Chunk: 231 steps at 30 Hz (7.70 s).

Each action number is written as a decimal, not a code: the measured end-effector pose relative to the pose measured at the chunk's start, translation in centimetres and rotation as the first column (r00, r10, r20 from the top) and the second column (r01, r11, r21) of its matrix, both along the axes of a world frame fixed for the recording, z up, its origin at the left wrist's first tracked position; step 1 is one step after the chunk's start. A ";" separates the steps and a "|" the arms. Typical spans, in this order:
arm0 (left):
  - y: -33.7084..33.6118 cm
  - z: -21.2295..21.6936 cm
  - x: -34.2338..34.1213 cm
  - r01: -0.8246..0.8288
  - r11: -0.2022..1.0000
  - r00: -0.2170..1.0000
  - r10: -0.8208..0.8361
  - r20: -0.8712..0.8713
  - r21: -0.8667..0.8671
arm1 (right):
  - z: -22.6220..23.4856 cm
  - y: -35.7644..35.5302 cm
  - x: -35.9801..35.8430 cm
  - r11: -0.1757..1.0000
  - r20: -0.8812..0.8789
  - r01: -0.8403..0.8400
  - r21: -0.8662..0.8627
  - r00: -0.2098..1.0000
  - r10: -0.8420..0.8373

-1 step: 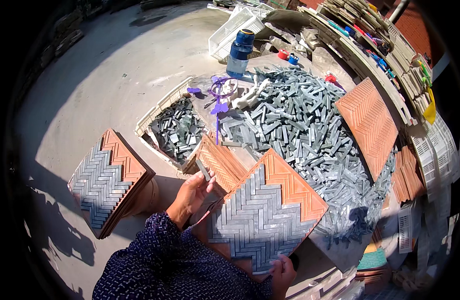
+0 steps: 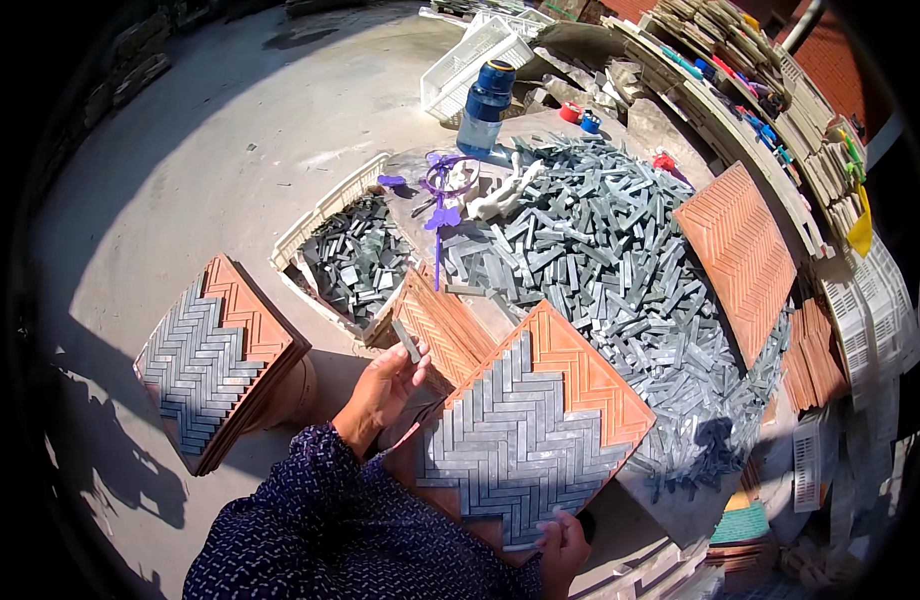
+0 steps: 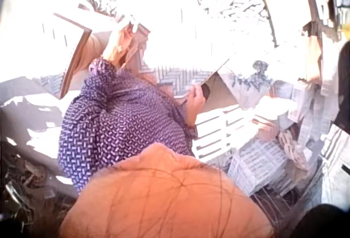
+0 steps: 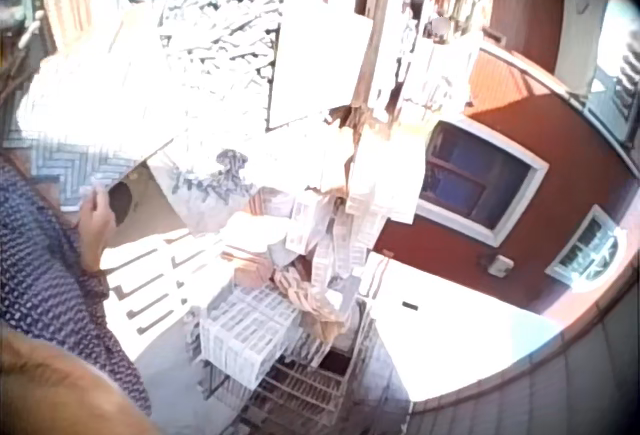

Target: The person arranges small rectangular tiles onto a square board in a herringbone pattern. They repeatedly pick tiles from a pile, place them on the board, and adjust alignment by hand.

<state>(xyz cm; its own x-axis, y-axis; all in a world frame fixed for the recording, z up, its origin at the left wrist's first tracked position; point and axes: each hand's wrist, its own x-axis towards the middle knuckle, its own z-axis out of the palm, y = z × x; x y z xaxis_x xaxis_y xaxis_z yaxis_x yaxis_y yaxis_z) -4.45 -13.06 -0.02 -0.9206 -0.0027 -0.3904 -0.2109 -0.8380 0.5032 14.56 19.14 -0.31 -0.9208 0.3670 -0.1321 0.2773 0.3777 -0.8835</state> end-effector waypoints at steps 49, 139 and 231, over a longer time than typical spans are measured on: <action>0.5 -1.5 -7.4 -0.194 -0.105 0.854 -0.507 -0.115 -0.975 | 2.0 -1.7 -0.6 0.988 -0.070 -0.067 0.140 0.995 0.078; 2.8 0.4 5.0 -0.141 0.275 0.686 -0.666 -0.294 -0.951 | 5.2 -2.2 -25.7 0.675 -0.157 -0.424 0.604 0.767 0.623; 6.7 0.5 7.3 -0.046 0.191 0.517 -0.835 -0.187 -0.980 | 4.4 8.0 -12.1 0.917 -0.061 0.163 -0.363 0.978 -0.198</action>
<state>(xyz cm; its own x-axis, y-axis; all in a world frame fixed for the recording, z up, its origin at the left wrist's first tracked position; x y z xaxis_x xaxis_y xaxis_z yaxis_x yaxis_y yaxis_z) 2.87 -6.35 0.47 -0.8097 0.5670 0.1513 0.3594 0.2753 0.8916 2.46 27.13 4.08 -0.8577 0.4734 -0.2004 0.2201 -0.0140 -0.9754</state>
